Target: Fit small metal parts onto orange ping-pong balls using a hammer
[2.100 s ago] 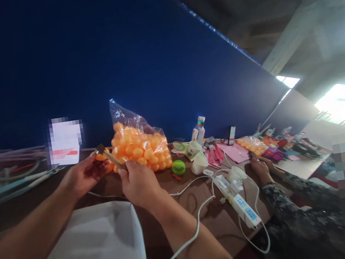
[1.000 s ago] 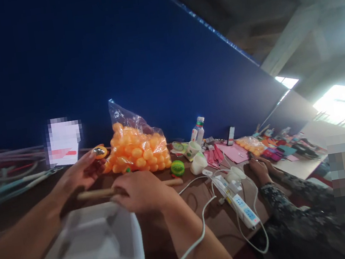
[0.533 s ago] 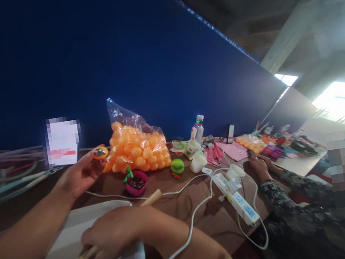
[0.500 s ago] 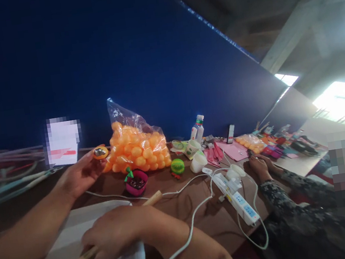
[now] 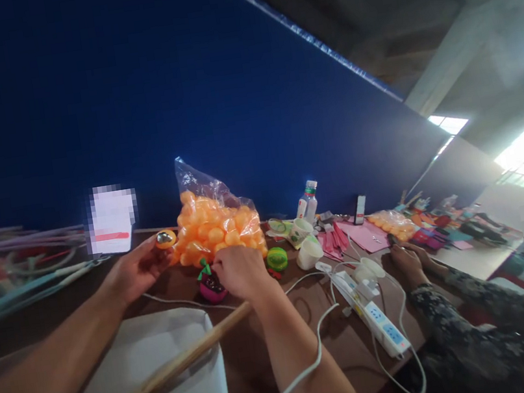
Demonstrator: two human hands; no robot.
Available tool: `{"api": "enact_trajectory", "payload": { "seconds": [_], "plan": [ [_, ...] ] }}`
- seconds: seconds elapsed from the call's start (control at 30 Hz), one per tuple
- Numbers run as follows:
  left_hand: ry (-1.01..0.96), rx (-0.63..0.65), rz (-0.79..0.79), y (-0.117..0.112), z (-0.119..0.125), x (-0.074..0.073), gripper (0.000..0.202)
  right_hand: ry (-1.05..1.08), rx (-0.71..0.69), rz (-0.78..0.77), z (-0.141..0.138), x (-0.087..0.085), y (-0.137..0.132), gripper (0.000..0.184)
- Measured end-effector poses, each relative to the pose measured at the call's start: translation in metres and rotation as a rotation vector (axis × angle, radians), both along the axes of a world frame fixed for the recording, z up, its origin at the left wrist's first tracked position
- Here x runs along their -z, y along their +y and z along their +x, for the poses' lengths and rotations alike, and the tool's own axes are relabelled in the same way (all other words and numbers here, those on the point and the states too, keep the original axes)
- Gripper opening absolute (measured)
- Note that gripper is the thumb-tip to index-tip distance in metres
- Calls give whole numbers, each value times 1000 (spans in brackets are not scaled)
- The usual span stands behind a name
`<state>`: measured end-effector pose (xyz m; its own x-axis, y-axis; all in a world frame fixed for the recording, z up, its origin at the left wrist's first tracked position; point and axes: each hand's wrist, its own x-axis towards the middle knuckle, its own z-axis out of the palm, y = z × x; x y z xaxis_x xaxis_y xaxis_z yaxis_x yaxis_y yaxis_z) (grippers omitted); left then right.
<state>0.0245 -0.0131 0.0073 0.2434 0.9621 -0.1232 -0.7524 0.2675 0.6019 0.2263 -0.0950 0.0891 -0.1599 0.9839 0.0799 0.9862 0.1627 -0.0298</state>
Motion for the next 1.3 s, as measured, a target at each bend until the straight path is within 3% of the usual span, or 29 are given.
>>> {"api": "enact_trajectory", "payload": {
  "seconds": [0.2, 0.47, 1.3],
  "plan": [
    [32, -15, -15, -1, 1, -2, 16, -110, -25, -142, -1, 18, 13, 20],
    [42, 20, 15, -1, 2, 1, 20, -172, -43, -129, -3, 32, 19, 21],
    [115, 42, 5, -4, 5, 0, 22, -240, -114, -160, -9, 33, 17, 25]
  ]
}}
